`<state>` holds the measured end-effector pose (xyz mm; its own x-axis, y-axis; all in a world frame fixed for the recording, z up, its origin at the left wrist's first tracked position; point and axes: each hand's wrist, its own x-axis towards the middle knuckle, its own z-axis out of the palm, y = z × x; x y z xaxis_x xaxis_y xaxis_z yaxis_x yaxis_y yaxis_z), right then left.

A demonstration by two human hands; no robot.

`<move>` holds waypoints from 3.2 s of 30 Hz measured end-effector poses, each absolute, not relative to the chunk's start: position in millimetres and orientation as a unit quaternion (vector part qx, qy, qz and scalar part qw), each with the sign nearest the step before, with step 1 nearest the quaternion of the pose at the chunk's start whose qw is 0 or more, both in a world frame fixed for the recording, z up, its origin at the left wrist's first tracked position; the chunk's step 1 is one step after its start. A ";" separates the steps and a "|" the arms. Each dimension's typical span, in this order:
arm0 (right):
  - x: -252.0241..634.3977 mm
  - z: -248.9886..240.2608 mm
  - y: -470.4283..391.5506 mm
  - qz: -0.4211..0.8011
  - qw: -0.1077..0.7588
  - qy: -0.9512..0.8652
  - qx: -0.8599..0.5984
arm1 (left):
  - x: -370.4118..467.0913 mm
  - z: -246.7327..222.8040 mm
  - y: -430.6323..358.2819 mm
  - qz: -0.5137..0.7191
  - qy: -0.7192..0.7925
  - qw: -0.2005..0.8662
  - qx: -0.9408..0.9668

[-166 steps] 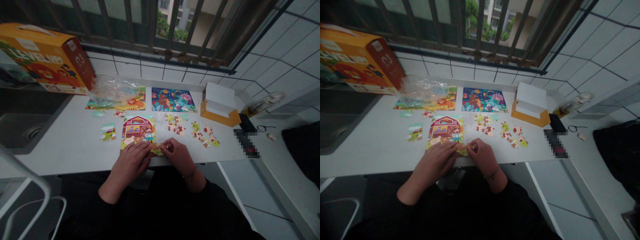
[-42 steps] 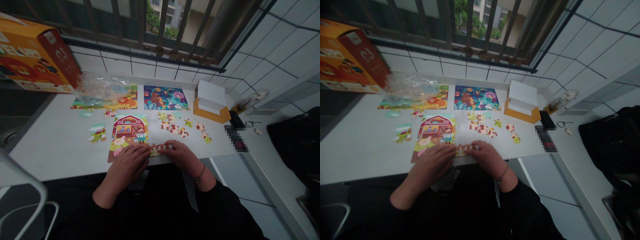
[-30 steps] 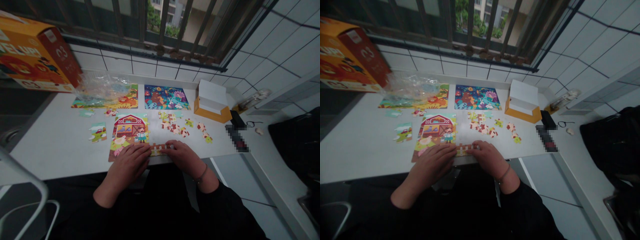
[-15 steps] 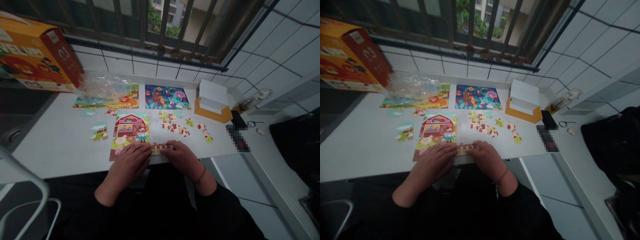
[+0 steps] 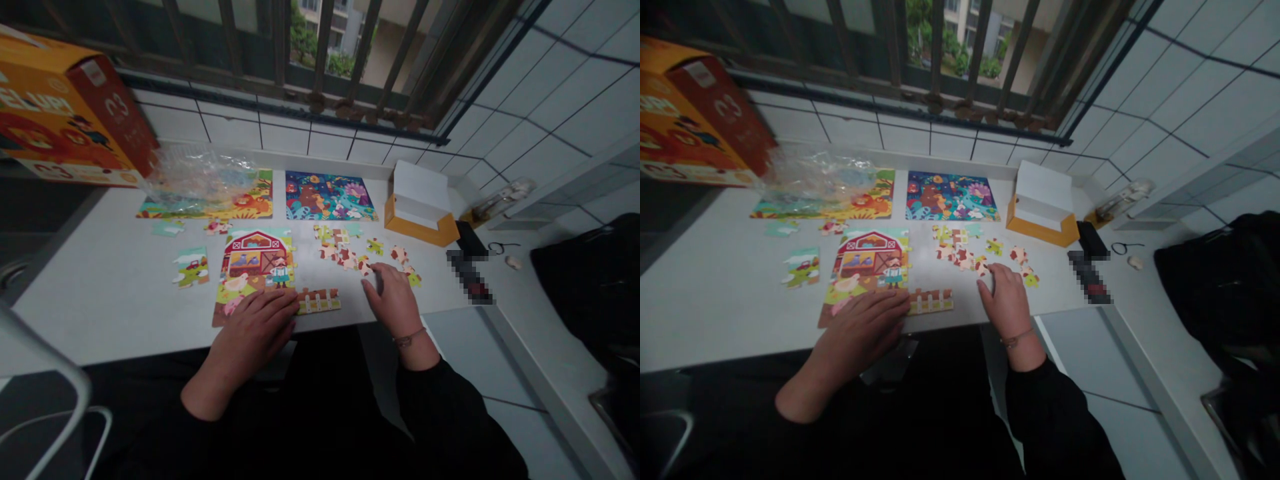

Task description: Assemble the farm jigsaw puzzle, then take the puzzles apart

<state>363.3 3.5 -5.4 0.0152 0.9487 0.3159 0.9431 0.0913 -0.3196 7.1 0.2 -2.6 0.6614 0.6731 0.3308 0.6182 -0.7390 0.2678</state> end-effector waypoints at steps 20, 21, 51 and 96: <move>335.7 11.8 -6.7 0.056 0.196 -0.659 -0.724 | 7.5 -4.4 1.2 0.223 0.350 0.048 0.909; 338.2 12.9 -8.5 0.059 0.209 -0.662 -0.718 | 7.5 -4.6 1.4 0.222 0.350 0.048 0.909; 347.3 44.4 169.0 0.088 0.039 -0.814 -0.573 | 7.3 -3.0 0.1 0.210 0.359 0.051 0.908; 312.2 22.2 -13.6 0.214 0.178 -0.662 -0.695 | 4.6 -6.4 -1.8 0.258 0.345 0.051 0.901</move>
